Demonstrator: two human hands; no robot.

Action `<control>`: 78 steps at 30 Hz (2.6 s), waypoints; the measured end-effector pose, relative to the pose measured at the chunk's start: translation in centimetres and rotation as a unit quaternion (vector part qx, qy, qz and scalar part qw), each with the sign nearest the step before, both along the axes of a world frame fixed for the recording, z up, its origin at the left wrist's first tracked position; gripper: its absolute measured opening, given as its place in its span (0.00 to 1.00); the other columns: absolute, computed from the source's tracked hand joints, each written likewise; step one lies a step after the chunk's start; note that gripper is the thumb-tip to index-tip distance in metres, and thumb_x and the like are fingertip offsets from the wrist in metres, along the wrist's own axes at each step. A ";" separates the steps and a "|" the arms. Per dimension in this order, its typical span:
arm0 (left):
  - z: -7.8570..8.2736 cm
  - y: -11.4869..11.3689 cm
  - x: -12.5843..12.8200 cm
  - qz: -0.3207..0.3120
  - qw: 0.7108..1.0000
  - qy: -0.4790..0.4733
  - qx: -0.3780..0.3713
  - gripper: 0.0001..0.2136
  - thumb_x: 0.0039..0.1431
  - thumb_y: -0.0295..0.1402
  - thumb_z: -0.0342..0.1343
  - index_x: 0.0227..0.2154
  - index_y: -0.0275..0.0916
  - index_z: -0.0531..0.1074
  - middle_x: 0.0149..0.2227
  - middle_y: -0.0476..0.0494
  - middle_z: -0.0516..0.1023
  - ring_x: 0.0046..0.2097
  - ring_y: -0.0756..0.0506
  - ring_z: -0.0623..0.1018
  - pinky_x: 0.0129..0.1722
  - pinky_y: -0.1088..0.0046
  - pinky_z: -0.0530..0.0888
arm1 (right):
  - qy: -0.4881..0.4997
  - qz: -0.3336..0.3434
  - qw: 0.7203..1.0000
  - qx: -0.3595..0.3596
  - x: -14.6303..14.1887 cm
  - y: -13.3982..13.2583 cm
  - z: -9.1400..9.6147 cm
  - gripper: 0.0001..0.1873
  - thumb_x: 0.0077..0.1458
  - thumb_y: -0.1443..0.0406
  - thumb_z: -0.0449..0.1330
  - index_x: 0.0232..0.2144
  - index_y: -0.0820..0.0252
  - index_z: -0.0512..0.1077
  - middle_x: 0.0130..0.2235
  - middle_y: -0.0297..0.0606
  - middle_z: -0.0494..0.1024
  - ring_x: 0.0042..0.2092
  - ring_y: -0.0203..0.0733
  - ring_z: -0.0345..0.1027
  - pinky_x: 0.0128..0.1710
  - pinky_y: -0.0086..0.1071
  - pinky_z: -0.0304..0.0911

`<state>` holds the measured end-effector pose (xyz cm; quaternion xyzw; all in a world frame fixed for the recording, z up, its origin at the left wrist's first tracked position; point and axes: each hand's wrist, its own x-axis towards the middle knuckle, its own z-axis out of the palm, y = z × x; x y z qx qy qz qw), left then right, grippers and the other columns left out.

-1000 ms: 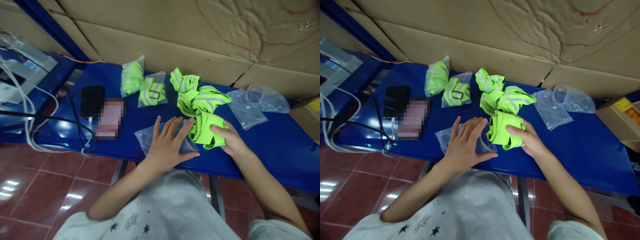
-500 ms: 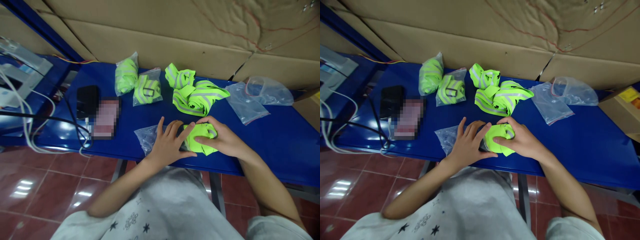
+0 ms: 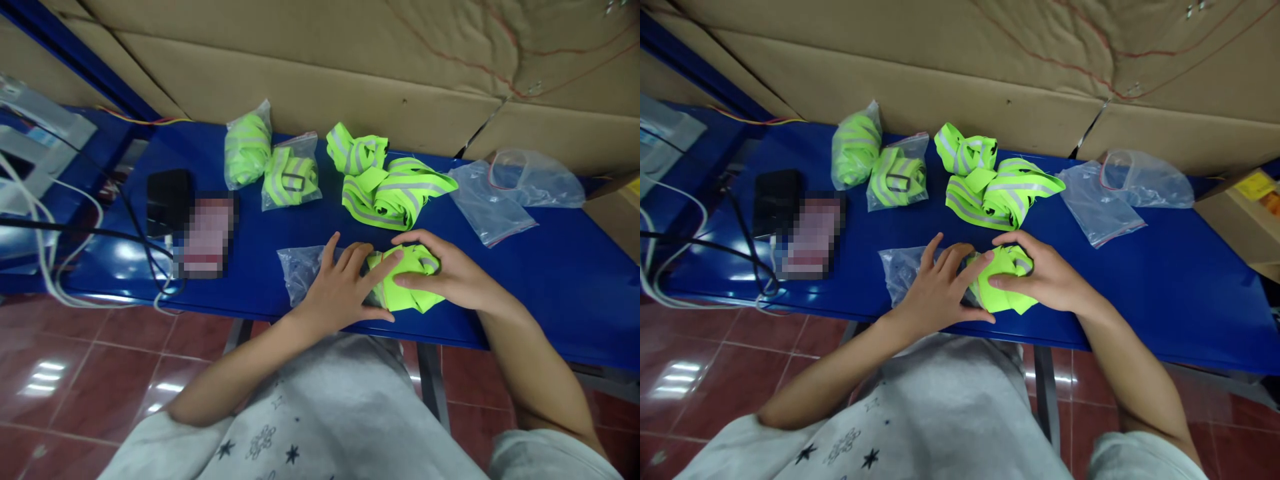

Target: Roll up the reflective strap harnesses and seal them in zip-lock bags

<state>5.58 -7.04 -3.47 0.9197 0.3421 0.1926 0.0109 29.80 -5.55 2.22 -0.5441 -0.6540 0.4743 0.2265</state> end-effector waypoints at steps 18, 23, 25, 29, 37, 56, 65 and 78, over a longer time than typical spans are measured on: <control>1.1 -0.6 0.6 0.058 0.997 0.041 -0.006 0.44 0.67 0.52 0.59 0.77 0.47 0.44 0.64 0.27 0.72 0.65 0.32 0.74 0.68 0.44 0.65 | 0.032 -0.089 0.995 -0.007 -1.5 -0.2 -1.2 0.24 0.49 0.52 0.75 0.46 0.54 0.77 0.45 0.36 0.83 0.46 0.49 0.77 0.42 0.38 0.71; 1.2 0.1 1.5 0.060 0.995 0.077 -0.028 0.53 0.59 0.59 0.65 0.78 0.48 0.41 0.65 0.27 0.71 0.63 0.31 0.75 0.67 0.46 0.67 | -0.009 -0.093 0.995 0.039 -1.9 -0.6 -1.4 0.21 0.50 0.54 0.73 0.43 0.54 0.75 0.37 0.33 0.81 0.37 0.44 0.73 0.36 0.35 0.66; 1.4 0.3 1.7 0.060 0.995 0.076 -0.030 0.55 0.55 0.60 0.66 0.78 0.48 0.43 0.64 0.28 0.71 0.62 0.31 0.75 0.66 0.46 0.68 | 0.017 -0.113 0.993 0.044 -2.1 -0.6 -1.2 0.21 0.48 0.56 0.74 0.42 0.54 0.75 0.38 0.33 0.82 0.39 0.45 0.73 0.39 0.36 0.67; 3.1 0.5 1.5 0.036 0.998 0.047 -0.018 0.57 0.51 0.59 0.71 0.77 0.45 0.47 0.60 0.31 0.75 0.60 0.32 0.77 0.64 0.50 0.71 | 0.126 -0.151 0.979 -0.061 -2.6 -0.8 -0.8 0.21 0.45 0.57 0.74 0.40 0.55 0.75 0.38 0.34 0.80 0.39 0.45 0.74 0.39 0.36 0.69; 4.8 1.4 1.6 0.001 0.991 0.126 0.049 0.47 0.65 0.38 0.63 0.78 0.46 0.39 0.57 0.30 0.75 0.57 0.33 0.78 0.59 0.49 0.74 | 0.172 -0.173 0.968 -0.053 -2.9 -1.3 -2.6 0.25 0.50 0.57 0.70 0.48 0.51 0.68 0.44 0.33 0.77 0.43 0.43 0.74 0.42 0.36 0.71; 2.9 3.7 -1.0 -0.041 0.998 0.039 -0.023 0.50 0.62 0.49 0.66 0.76 0.44 0.40 0.50 0.41 0.78 0.46 0.40 0.80 0.44 0.65 0.73 | 0.171 -0.099 0.979 0.056 -3.5 -1.0 -3.5 0.24 0.50 0.61 0.76 0.47 0.52 0.73 0.48 0.34 0.78 0.49 0.42 0.75 0.47 0.35 0.74; 4.3 2.7 -0.3 -0.058 0.989 0.135 0.019 0.51 0.63 0.44 0.67 0.77 0.48 0.38 0.50 0.38 0.76 0.47 0.39 0.78 0.44 0.65 0.70 | 0.128 -0.131 0.977 0.107 -4.3 -1.4 -4.1 0.19 0.47 0.69 0.74 0.36 0.55 0.69 0.33 0.28 0.74 0.34 0.35 0.70 0.31 0.28 0.65; 3.7 3.6 -1.7 -0.059 0.995 0.083 0.020 0.51 0.63 0.47 0.66 0.77 0.42 0.39 0.55 0.34 0.75 0.52 0.36 0.77 0.49 0.61 0.73 | 0.222 -0.020 0.974 0.035 -2.6 -0.7 -3.8 0.18 0.58 0.61 0.72 0.51 0.49 0.77 0.52 0.36 0.80 0.55 0.43 0.75 0.54 0.37 0.72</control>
